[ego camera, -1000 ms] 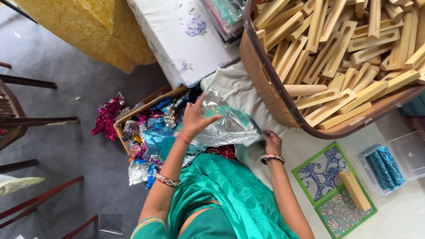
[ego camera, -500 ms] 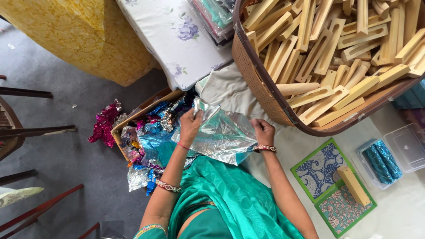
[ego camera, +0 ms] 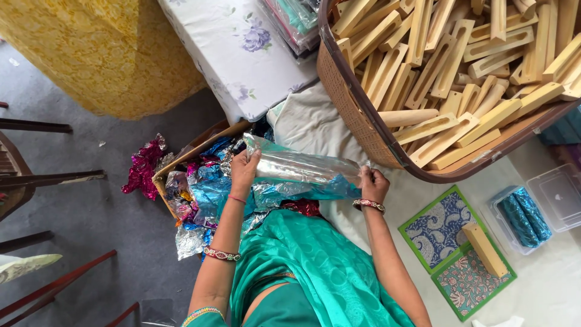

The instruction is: The person wraps a wooden handle with a sheet of colored foil, folds the foil over it, and sets the wrapped handle with a row of finished ones. The person then takes unwrapped wooden handles from a large basket one at a time and wipes each handle with a white cloth, placing the wiped handles on the table.

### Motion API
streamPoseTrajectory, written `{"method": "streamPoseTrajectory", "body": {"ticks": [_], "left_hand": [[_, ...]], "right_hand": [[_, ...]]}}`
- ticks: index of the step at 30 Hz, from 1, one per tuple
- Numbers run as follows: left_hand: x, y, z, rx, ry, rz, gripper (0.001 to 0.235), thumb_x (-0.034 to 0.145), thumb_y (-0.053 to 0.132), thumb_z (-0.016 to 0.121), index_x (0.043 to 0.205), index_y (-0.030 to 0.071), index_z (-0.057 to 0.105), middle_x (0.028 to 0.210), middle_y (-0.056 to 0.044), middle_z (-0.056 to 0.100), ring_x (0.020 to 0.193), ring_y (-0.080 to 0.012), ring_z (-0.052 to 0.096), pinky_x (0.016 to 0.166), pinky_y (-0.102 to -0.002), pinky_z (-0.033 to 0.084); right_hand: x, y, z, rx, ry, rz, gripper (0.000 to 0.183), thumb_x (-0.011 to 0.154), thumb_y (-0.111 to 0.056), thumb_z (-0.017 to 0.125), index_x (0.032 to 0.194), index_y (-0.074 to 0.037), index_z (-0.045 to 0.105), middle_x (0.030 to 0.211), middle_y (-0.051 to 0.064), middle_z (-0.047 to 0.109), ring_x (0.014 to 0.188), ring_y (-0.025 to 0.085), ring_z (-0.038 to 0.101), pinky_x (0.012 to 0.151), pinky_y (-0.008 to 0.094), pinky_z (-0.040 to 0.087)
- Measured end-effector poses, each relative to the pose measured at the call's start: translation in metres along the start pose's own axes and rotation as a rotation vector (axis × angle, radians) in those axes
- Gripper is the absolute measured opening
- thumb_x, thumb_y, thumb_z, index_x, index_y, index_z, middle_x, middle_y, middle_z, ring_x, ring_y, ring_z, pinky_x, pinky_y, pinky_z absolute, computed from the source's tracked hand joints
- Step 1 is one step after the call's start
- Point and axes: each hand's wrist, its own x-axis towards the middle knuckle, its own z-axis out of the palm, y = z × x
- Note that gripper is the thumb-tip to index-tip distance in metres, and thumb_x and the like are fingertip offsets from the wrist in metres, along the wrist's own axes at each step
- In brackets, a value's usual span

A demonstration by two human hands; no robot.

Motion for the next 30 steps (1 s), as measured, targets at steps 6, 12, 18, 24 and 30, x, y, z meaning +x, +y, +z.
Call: {"method": "streamPoseTrajectory", "body": {"ticks": [6, 12, 18, 24, 30], "left_hand": [[0.014, -0.011, 0.01, -0.127, -0.014, -0.054, 0.03, 0.101, 0.03, 0.067, 0.079, 0.01, 0.063, 0.062, 0.009, 0.05, 0.048, -0.0016, 0.04, 0.043, -0.023, 0.031], [0.009, -0.017, 0.057, -0.149, -0.133, -0.074, 0.029, 0.101, 0.029, 0.07, 0.083, 0.007, 0.063, 0.065, 0.009, 0.051, 0.053, -0.0012, 0.04, 0.045, -0.023, 0.03], [-0.037, 0.033, 0.137, -0.216, -0.507, -0.134, 0.023, 0.096, 0.025, 0.072, 0.1, 0.003, 0.07, 0.075, 0.006, 0.063, 0.061, -0.0022, 0.05, 0.051, -0.022, 0.038], [-0.086, 0.039, 0.212, -0.173, -0.836, -0.077, 0.025, 0.098, 0.023, 0.073, 0.105, -0.001, 0.071, 0.087, 0.006, 0.067, 0.073, -0.0005, 0.054, 0.061, -0.02, 0.044], [-0.144, 0.066, 0.269, -0.113, -0.98, -0.136, 0.023, 0.096, 0.022, 0.068, 0.104, 0.001, 0.071, 0.081, 0.004, 0.067, 0.066, -0.0019, 0.054, 0.053, -0.022, 0.043]], "right_hand": [[-0.007, -0.037, -0.023, 0.306, -0.095, 0.19, 0.02, 0.089, -0.007, 0.071, 0.106, -0.017, 0.069, 0.076, 0.001, 0.07, 0.057, 0.006, 0.059, 0.052, 0.021, 0.045], [-0.028, -0.018, -0.087, 0.441, -0.035, 0.335, 0.012, 0.088, -0.001, 0.062, 0.088, -0.002, 0.074, 0.076, 0.006, 0.069, 0.062, 0.013, 0.066, 0.068, 0.029, 0.063], [-0.056, -0.027, -0.166, 0.205, 0.347, 0.33, 0.002, 0.094, -0.003, 0.075, 0.096, -0.002, 0.074, 0.081, 0.003, 0.069, 0.065, 0.01, 0.057, 0.056, 0.025, 0.041], [-0.084, -0.043, -0.269, 0.256, 0.309, 0.159, 0.058, 0.067, 0.014, 0.063, 0.12, -0.007, 0.069, 0.117, 0.004, 0.07, 0.097, 0.009, 0.069, 0.08, 0.024, 0.057], [-0.1, -0.063, -0.381, -0.182, 0.31, -0.209, 0.056, 0.077, 0.016, 0.074, 0.129, -0.001, 0.066, 0.128, 0.007, 0.064, 0.116, 0.015, 0.061, 0.1, 0.029, 0.049]]}}
